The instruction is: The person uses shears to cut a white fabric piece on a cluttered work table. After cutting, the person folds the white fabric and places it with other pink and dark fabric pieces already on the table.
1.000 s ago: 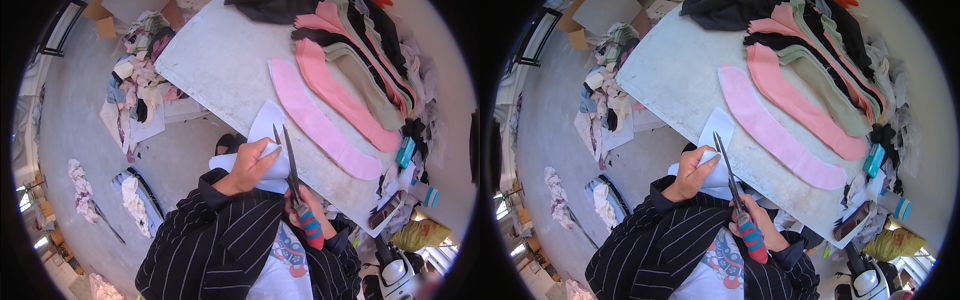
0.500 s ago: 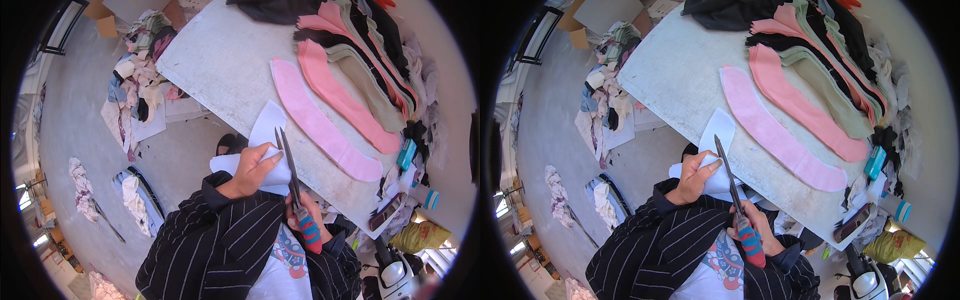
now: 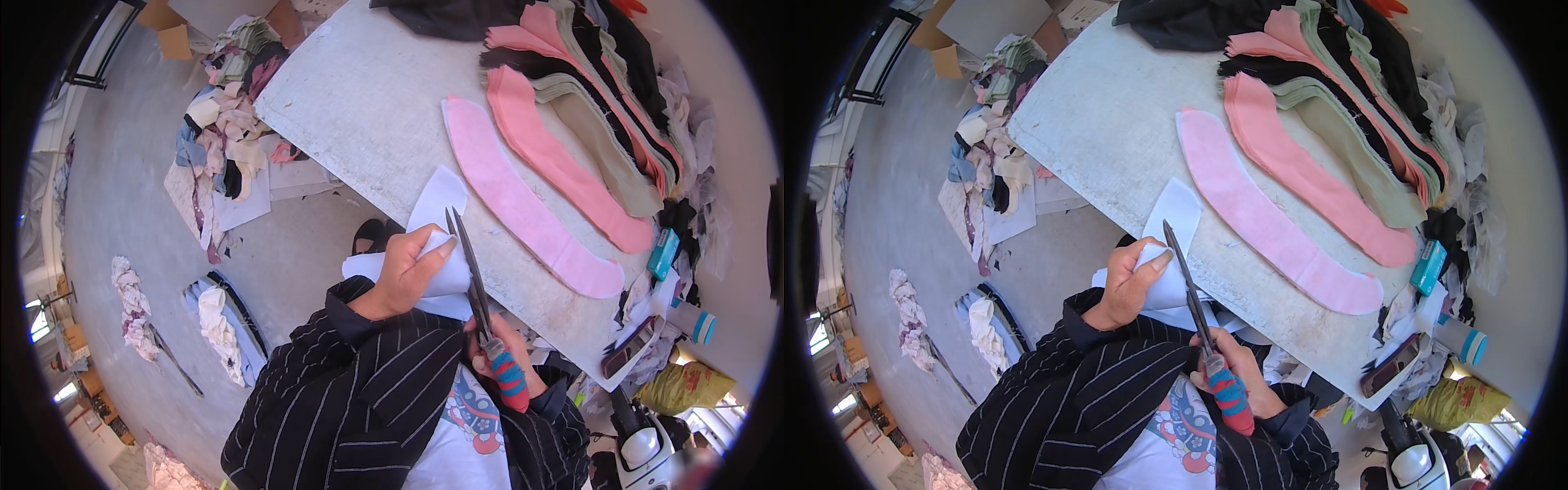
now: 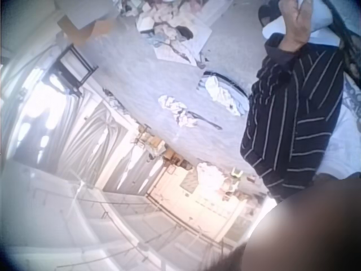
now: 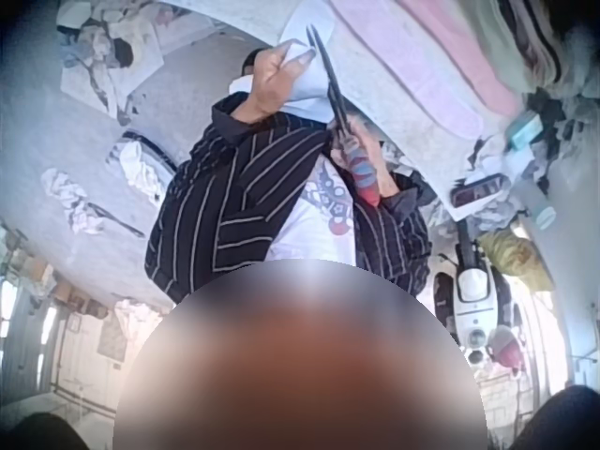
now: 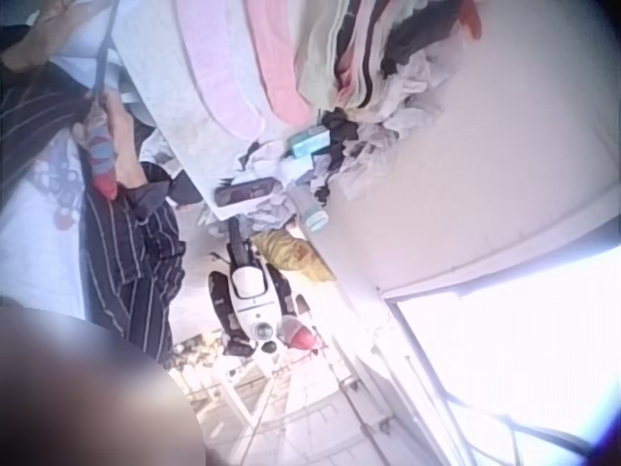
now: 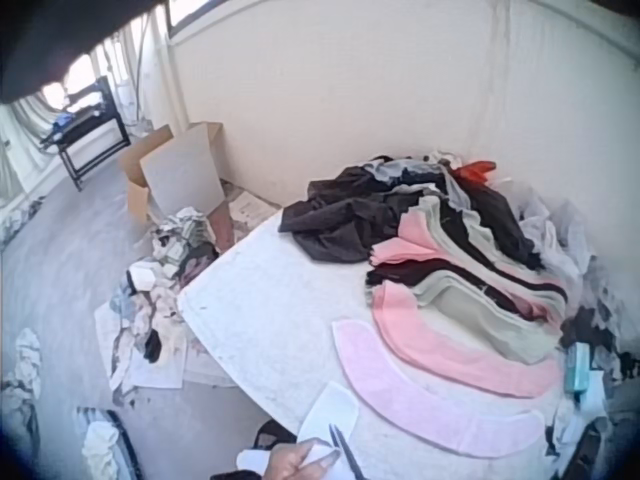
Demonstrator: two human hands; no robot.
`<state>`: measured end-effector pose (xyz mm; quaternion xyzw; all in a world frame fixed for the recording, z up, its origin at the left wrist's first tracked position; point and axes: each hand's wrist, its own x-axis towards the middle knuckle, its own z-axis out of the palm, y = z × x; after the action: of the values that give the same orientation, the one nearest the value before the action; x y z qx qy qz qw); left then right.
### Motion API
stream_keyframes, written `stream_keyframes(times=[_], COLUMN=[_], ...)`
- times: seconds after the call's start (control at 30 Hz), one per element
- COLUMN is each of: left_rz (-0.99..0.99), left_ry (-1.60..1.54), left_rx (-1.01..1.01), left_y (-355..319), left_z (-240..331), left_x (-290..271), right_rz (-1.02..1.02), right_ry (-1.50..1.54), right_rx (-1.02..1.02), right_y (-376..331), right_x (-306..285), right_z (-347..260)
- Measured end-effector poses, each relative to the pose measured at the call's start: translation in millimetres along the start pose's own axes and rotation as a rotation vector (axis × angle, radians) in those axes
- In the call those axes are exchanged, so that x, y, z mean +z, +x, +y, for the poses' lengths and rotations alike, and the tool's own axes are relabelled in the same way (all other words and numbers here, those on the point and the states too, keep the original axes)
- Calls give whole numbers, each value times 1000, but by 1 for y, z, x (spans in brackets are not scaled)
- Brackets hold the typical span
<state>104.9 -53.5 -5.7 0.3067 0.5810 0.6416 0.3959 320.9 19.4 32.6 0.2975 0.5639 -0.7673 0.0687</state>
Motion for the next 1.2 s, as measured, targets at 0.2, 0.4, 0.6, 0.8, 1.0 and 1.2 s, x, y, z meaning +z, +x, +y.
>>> stream_keyframes(times=[0.2,0.4,0.6,0.8,1.0,1.2], left_rz=[12,-39,-92,-78,-122,-110], left_ry=[17,25,-163,-187,-31,-100], left_rx=[-31,-55,-139,-194,-132,-123], left_y=[-1,-2,0,-1,0,-1], left_z=[0,-4,0,-3,-2,-3], left_x=[-1,-2,-2,-5,-4,1], right_rz=[1,85,133,35,41,68], right_ry=[-77,162,-7,-161,-161,-142], right_rx=[-15,104,34,-27,-30,-16], right_y=[3,-1,-2,3,5,1], right_x=[-1,7,7,-5,-7,-3], right_z=[-8,-2,9,-1,-8,-2])
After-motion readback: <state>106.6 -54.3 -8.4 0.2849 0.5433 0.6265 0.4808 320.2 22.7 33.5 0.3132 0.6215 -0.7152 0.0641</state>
